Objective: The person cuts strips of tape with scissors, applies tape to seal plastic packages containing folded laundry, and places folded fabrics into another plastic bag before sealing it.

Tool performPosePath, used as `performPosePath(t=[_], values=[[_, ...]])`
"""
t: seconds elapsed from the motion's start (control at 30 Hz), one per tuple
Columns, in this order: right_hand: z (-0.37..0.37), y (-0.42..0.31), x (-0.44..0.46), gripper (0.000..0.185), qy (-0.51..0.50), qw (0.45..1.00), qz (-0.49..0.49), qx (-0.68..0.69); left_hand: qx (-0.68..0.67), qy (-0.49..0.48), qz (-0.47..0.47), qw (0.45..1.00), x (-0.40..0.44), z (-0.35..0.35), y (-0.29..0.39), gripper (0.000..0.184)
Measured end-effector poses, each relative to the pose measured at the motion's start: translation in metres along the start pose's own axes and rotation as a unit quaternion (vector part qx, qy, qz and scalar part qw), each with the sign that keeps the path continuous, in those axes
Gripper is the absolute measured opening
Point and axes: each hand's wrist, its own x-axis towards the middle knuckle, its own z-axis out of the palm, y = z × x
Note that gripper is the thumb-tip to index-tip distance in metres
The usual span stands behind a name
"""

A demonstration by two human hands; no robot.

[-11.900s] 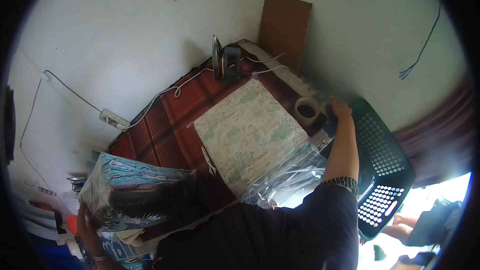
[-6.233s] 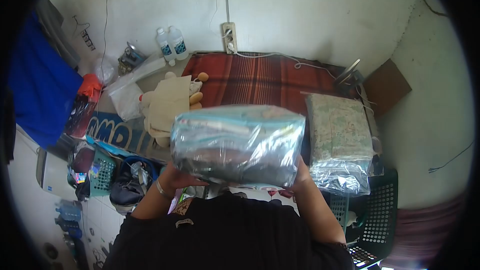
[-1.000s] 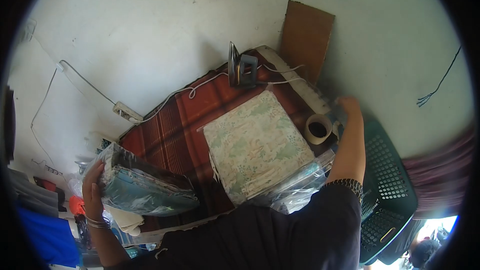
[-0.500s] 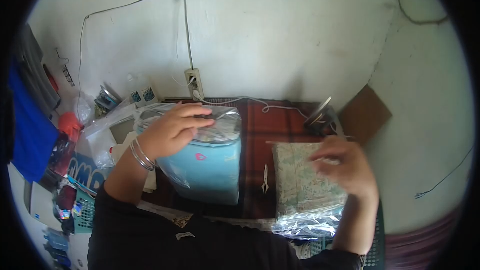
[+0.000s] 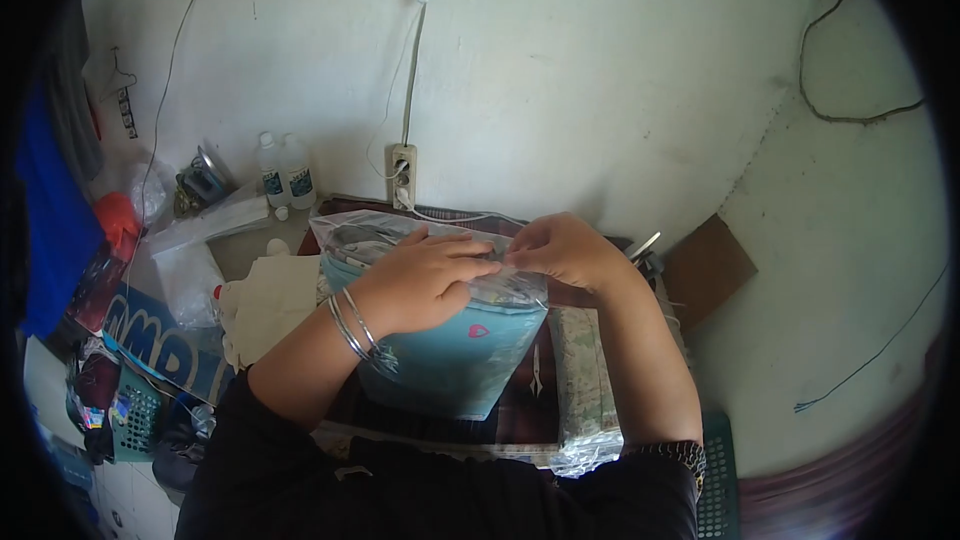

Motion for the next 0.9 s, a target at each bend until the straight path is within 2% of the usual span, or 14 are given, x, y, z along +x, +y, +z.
performPosePath(t=[0.3,0.5,0.57,0.6,0.67,0.7,0.77,0.8,0.87,0.9], values=[[0.002,0.004,0.001,0.023,-0.031,0.999,-0.008,0.000,-0.007,0.016,0.004,1.000,0.002,0.007,-0.005,0.038],[0.011,0.000,-0.006,0.029,-0.001,1.000,0.004,0.003,-0.011,0.023,0.003,1.000,0.000,0.006,-0.003,0.038],[0.014,0.002,-0.007,0.037,0.032,0.997,-0.056,-0.038,-0.014,0.021,0.001,1.000,-0.002,0.004,-0.002,0.039],[0.016,-0.002,-0.010,0.037,0.031,0.997,-0.056,-0.038,-0.017,0.019,0.000,1.000,-0.003,0.004,-0.002,0.040],[0.017,-0.014,-0.017,0.059,0.074,0.993,-0.031,-0.088,-0.034,0.013,-0.005,0.999,-0.004,0.002,-0.003,0.041],[0.017,-0.006,-0.013,0.059,0.073,0.993,-0.031,-0.087,-0.052,0.007,-0.007,0.999,-0.004,0.002,-0.003,0.043],[0.018,0.027,0.005,0.078,0.099,0.988,-0.106,-0.056,-0.060,0.009,-0.013,0.998,-0.006,0.001,-0.004,0.043],[0.020,0.039,0.014,0.078,0.099,0.988,-0.105,-0.056,-0.069,0.013,-0.019,0.997,-0.006,0.001,-0.004,0.044],[0.022,0.056,0.028,0.076,0.014,0.992,-0.037,0.117,-0.054,0.033,-0.014,0.998,-0.010,0.004,-0.003,0.045],[0.022,0.058,0.030,0.076,0.016,0.992,-0.038,0.117,-0.038,0.054,-0.011,0.998,-0.012,0.005,-0.002,0.047]])
